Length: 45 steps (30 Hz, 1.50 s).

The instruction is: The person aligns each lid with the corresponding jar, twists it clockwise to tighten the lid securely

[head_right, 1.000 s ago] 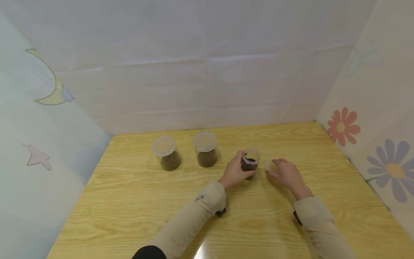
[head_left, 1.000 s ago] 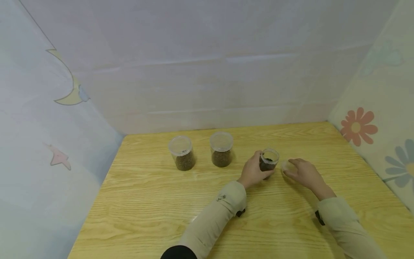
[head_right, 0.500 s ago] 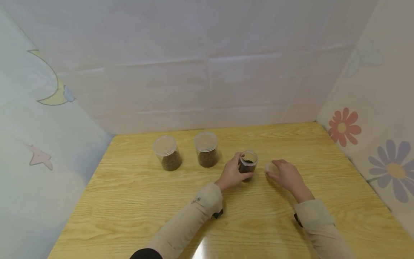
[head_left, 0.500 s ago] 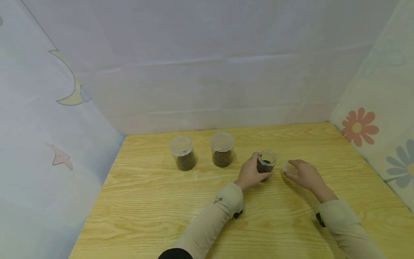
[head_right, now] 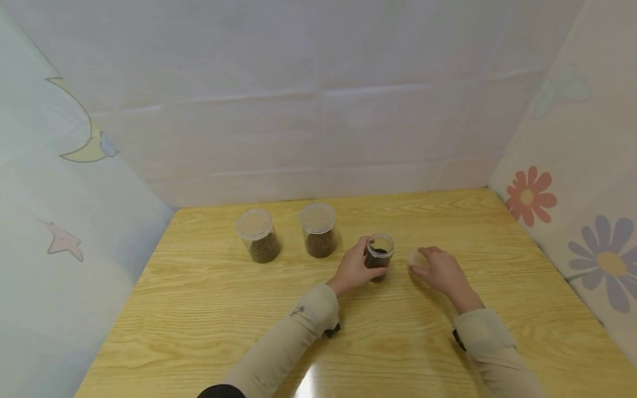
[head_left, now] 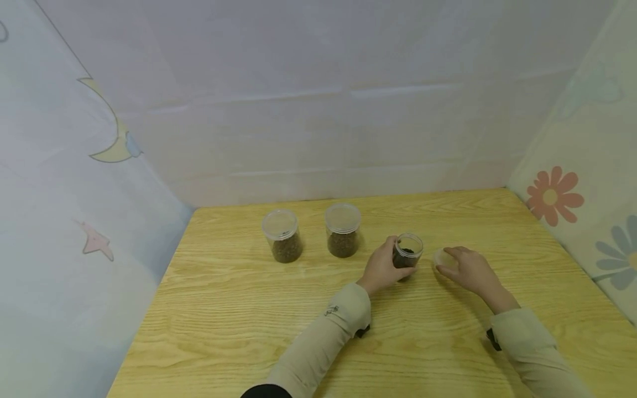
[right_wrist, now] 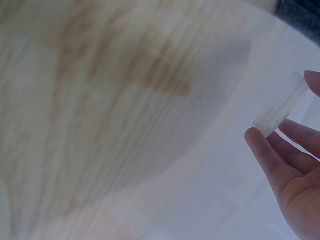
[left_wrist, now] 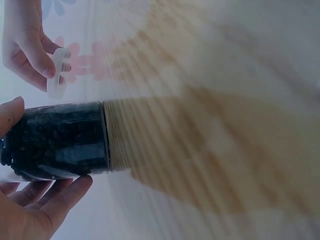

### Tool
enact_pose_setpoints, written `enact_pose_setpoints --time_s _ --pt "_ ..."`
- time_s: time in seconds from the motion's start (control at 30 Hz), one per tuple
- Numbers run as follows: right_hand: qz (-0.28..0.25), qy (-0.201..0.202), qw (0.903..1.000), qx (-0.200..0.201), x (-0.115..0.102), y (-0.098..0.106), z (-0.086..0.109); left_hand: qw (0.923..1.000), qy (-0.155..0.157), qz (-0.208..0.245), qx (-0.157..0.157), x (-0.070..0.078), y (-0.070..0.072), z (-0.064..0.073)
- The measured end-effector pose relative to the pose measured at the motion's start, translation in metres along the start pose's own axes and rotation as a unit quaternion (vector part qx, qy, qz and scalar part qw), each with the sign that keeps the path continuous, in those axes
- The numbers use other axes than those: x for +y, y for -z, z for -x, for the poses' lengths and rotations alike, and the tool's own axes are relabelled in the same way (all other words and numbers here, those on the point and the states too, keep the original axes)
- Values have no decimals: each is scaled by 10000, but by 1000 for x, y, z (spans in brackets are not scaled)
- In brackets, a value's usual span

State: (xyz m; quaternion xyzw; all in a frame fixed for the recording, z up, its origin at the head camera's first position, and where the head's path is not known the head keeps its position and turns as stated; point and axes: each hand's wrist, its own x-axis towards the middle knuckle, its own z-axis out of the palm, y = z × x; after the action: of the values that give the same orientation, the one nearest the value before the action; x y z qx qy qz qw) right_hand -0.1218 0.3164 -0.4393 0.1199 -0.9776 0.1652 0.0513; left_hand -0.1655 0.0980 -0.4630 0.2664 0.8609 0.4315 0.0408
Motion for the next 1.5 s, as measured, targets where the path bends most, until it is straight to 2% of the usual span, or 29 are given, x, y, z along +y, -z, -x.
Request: enact_pose_setpoints --time_s 0.23,0.63,1.03,1.5 --pt "-91 72 9999 -36 -1 -2 1 10000 -72 -33 -14 -1 2 2" --pt "-203 -36 9997 -105 -14 0 4 9998 79 -156 -85 4 9 9" --pt "-393 69 9990 182 -18 -3 12 9999 -3 -82 -77 -2 8 11" --pt "-344 103 9992 195 -23 -7 13 9999 -8 -77 -117 -2 12 17"
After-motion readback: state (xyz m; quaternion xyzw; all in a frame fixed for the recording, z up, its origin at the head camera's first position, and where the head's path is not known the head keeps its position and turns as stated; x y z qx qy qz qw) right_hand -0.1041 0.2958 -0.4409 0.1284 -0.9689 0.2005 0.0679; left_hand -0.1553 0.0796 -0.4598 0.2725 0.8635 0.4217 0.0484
